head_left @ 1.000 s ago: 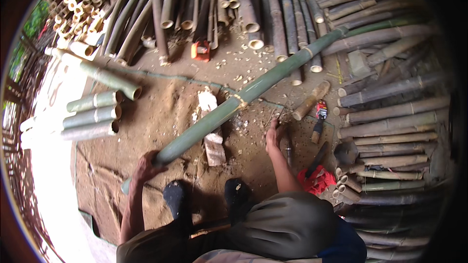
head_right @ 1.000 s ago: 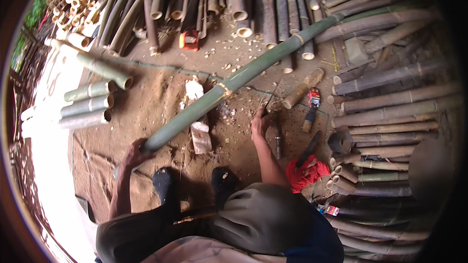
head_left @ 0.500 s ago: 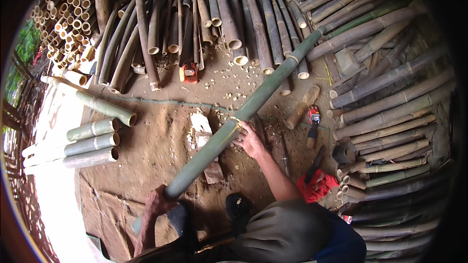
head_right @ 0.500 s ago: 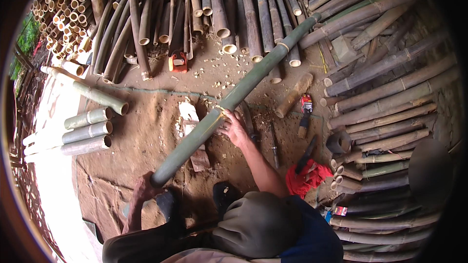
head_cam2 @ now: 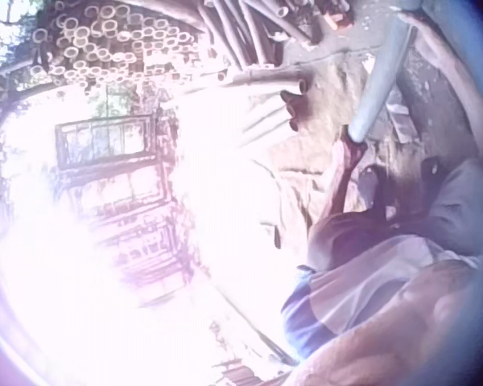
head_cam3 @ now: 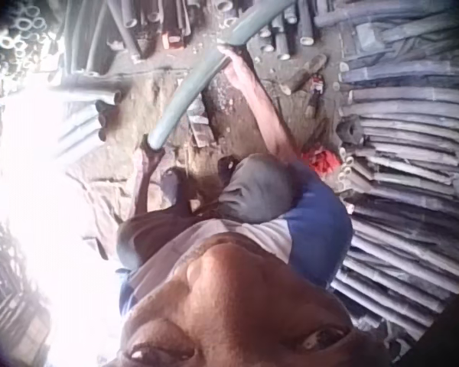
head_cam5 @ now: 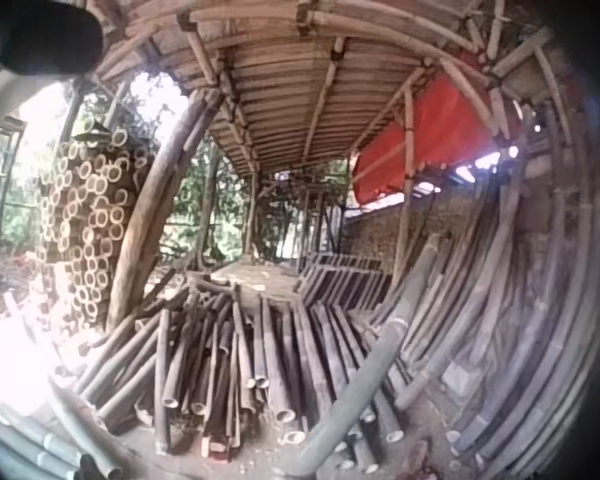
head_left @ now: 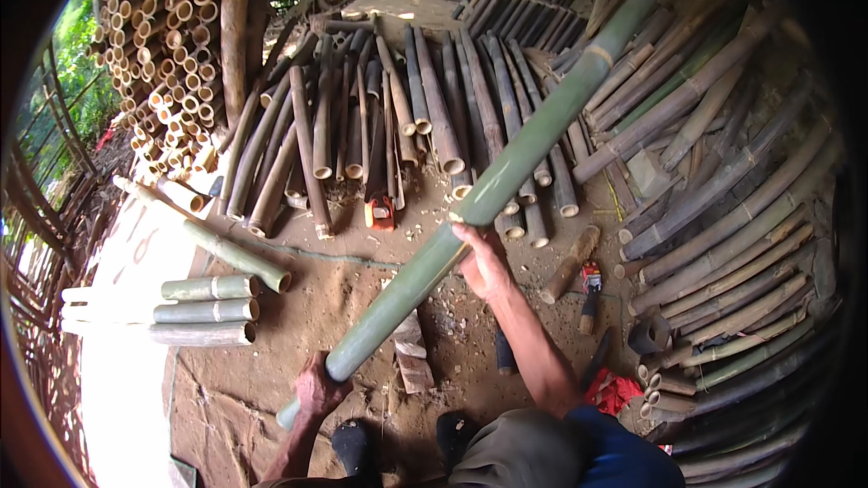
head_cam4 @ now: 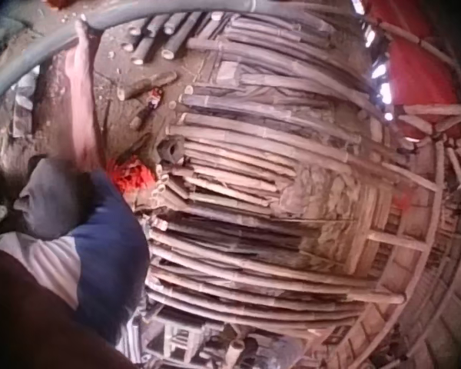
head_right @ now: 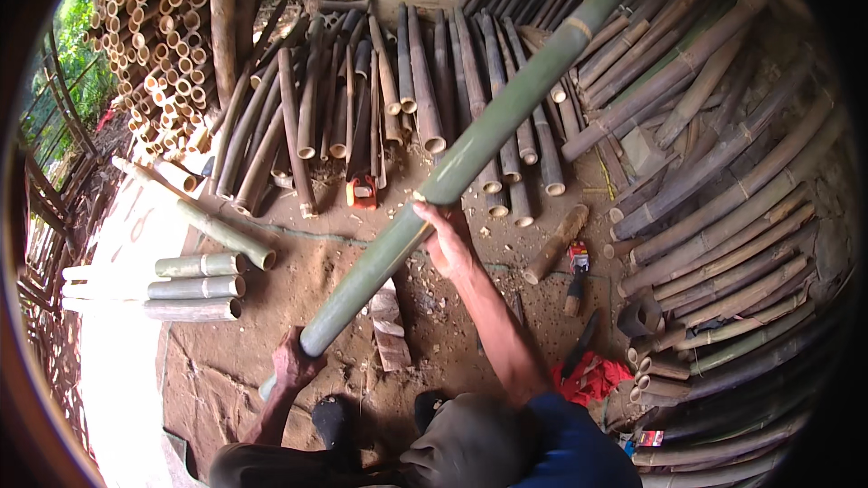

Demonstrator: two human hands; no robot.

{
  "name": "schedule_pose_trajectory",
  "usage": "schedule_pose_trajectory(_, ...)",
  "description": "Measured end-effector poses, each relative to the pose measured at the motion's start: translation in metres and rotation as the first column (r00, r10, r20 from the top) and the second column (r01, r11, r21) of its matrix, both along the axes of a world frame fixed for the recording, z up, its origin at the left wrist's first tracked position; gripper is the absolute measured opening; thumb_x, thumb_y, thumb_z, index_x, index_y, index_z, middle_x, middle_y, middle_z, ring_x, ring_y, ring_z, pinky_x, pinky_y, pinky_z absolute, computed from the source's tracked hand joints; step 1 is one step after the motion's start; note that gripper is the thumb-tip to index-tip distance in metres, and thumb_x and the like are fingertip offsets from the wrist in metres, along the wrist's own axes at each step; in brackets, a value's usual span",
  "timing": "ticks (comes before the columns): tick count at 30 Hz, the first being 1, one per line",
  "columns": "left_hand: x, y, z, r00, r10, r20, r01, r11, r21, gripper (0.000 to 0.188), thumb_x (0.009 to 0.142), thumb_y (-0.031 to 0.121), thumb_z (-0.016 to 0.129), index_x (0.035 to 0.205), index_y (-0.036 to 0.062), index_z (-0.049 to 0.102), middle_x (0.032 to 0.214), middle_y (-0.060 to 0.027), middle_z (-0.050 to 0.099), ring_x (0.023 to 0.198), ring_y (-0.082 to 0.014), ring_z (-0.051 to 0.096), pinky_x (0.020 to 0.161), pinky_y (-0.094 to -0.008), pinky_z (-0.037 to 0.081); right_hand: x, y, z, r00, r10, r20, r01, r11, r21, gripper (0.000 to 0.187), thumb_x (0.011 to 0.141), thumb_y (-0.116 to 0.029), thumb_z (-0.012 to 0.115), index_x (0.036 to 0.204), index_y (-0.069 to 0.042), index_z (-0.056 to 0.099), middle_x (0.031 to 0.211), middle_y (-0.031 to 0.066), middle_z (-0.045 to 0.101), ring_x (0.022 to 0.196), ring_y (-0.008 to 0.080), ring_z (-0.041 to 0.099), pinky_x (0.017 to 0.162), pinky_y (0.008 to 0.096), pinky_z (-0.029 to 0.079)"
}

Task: The person whittles and notches a long bamboo pole using a large knife while sitting on the ground.

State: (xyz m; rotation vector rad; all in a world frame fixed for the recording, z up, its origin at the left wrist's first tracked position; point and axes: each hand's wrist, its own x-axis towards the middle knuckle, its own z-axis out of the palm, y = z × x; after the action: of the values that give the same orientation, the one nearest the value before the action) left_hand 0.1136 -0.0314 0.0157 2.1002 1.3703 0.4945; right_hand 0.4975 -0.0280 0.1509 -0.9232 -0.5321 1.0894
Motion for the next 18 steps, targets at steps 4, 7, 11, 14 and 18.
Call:
schedule_pose_trajectory(4,0.016,0.037,0.036,0.992,-0.008,0.124,0.005,1.0,0.024,0.075,0.071,0.033,0.089,0.132,0.0044,0.056,0.111,-0.0243,0.07,0.107,-0.0444,0.068,0.09,-0.0518,0.055,-0.011,0.056,0.084,0.944,-0.103,0.314,0.019,0.965,0.26,0.09,0.079,-0.03,0.092,0.149,-0.007,0.04,0.13,0.013,0.059,0.13,0.028,0.054,0.115,0.0584,0.043)
schedule_pose_trajectory(7,0.04,0.062,0.055,0.935,-0.226,0.273,0.179,0.966,0.187,0.086,0.075,0.037,0.09,0.141,0.0014,0.048,0.119,-0.0267,0.068,0.112,-0.0459,0.067,0.094,-0.052,0.054,-0.027,0.062,0.144,0.916,-0.088,0.391,-0.028,0.959,0.282,0.097,0.077,-0.031,0.094,0.148,-0.004,0.035,0.126,0.0148,0.058,0.127,0.027,0.056,0.114,0.0497,0.045)
schedule_pose_trajectory(11,0.09,0.071,0.105,0.844,-0.256,0.471,0.213,0.967,0.143,0.084,0.074,0.041,0.093,0.135,0.0009,0.052,0.113,-0.0166,0.068,0.1,-0.0247,0.066,0.089,-0.0415,0.055,-0.06,0.065,0.149,0.85,-0.105,0.516,-0.109,0.924,0.367,0.08,0.077,-0.03,0.092,0.137,-0.002,0.047,0.12,0.0128,0.059,0.112,0.0235,0.063,0.099,0.0415,0.056)
schedule_pose_trajectory(14,0.096,0.079,0.143,0.745,-0.161,0.647,0.174,0.984,0.044,0.073,0.072,0.026,0.092,0.131,-0.0008,0.057,0.113,-0.0157,0.071,0.102,-0.0231,0.068,0.092,-0.0389,0.054,-0.096,0.074,0.168,0.844,-0.119,0.524,-0.144,0.889,0.435,0.073,0.079,-0.031,0.088,0.134,-0.003,0.049,0.116,0.0112,0.059,0.106,0.022,0.063,0.095,0.0409,0.056)
schedule_pose_trajectory(18,0.07,0.08,0.169,0.747,-0.111,0.655,0.099,0.994,0.056,0.064,0.067,0.021,0.091,0.121,0.0,0.064,0.103,-0.0115,0.073,0.093,-0.0192,0.068,0.088,-0.0371,0.056,-0.138,0.069,0.203,0.833,-0.117,0.541,-0.194,0.853,0.484,0.069,0.083,-0.024,0.083,0.137,-0.006,0.043,0.114,0.0084,0.058,0.098,0.0191,0.063,0.086,0.0383,0.057)
